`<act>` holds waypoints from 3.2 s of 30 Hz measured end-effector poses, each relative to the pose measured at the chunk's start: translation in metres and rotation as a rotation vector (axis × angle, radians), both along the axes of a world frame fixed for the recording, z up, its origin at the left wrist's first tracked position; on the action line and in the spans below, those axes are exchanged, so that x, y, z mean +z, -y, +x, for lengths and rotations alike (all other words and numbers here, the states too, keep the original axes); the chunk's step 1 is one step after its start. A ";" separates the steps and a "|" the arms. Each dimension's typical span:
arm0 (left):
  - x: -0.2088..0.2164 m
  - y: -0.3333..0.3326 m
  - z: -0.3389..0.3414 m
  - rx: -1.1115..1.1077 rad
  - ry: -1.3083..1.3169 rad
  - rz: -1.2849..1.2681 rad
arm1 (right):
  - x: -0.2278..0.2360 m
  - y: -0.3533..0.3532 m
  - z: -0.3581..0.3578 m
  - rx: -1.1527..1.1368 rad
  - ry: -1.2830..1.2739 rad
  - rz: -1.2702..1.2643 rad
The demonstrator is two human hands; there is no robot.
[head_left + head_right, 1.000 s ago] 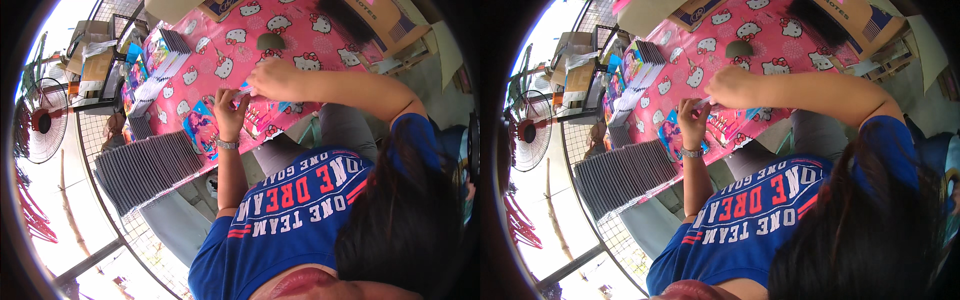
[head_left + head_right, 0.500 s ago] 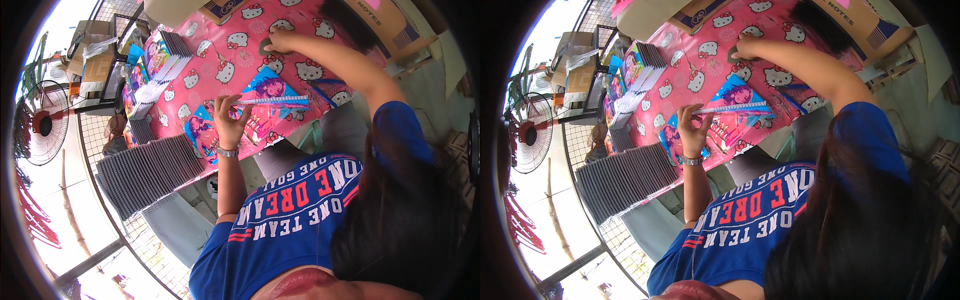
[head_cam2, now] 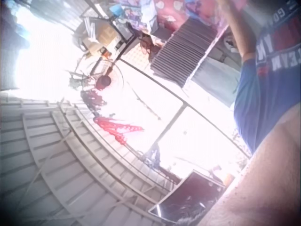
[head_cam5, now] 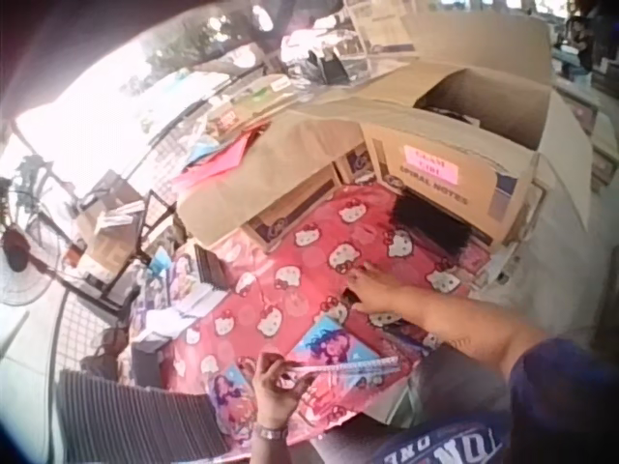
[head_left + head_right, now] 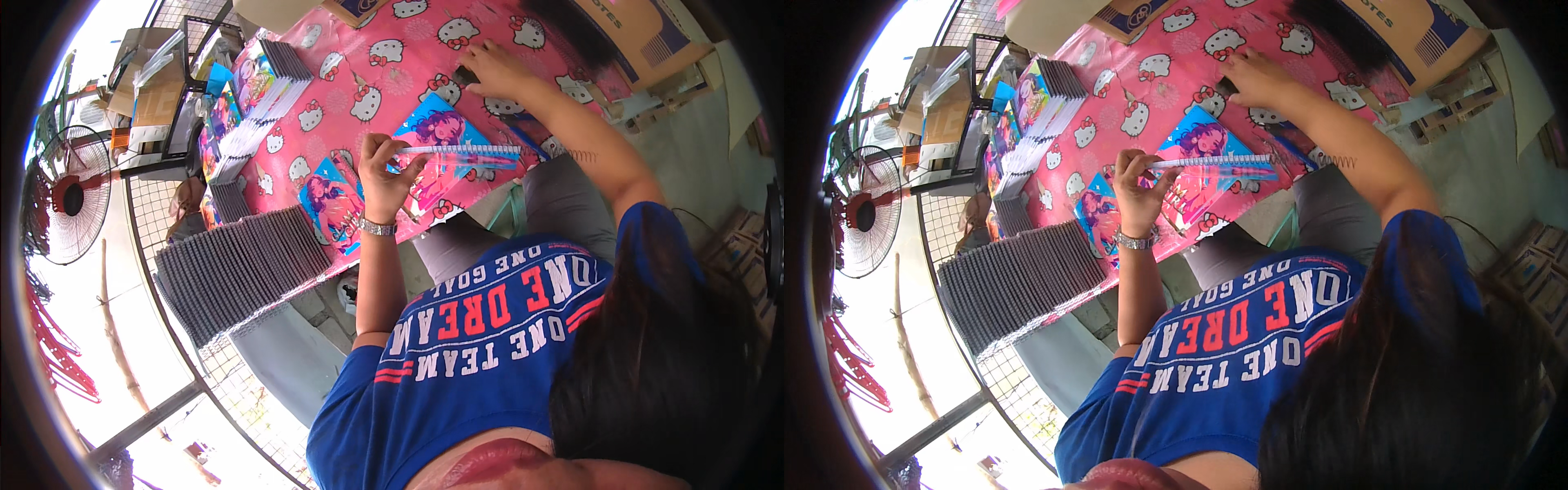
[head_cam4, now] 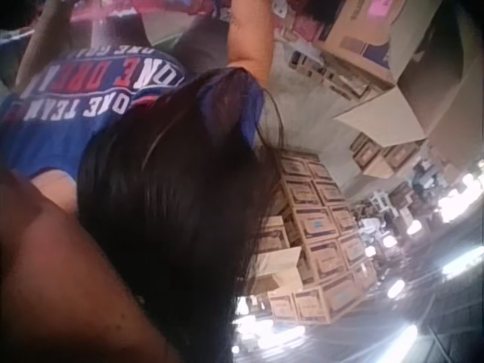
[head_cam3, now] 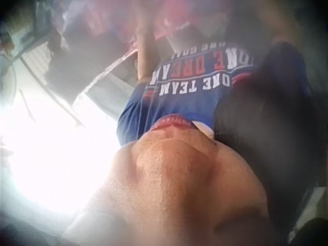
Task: The person threads a plastic spiral coil through the holes of a stack of notebook pages and covers by hand. They move finished notebooks into a stack.
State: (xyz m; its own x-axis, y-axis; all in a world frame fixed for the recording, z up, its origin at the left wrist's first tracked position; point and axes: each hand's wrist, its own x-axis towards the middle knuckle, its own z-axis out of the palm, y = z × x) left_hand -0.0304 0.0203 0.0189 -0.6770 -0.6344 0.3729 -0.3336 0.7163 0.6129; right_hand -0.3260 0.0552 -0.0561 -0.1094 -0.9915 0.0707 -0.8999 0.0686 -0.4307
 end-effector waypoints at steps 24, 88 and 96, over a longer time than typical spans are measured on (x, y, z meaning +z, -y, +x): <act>0.003 -0.001 0.015 -0.072 -0.024 0.151 | 0.081 -0.018 0.061 0.625 1.310 0.428; -0.012 -0.033 -0.009 0.433 -0.235 0.211 | 0.132 -0.008 0.101 0.529 -0.006 -0.092; -0.011 -0.035 -0.008 0.445 -0.203 0.238 | 0.148 -0.005 0.093 0.609 -0.229 0.046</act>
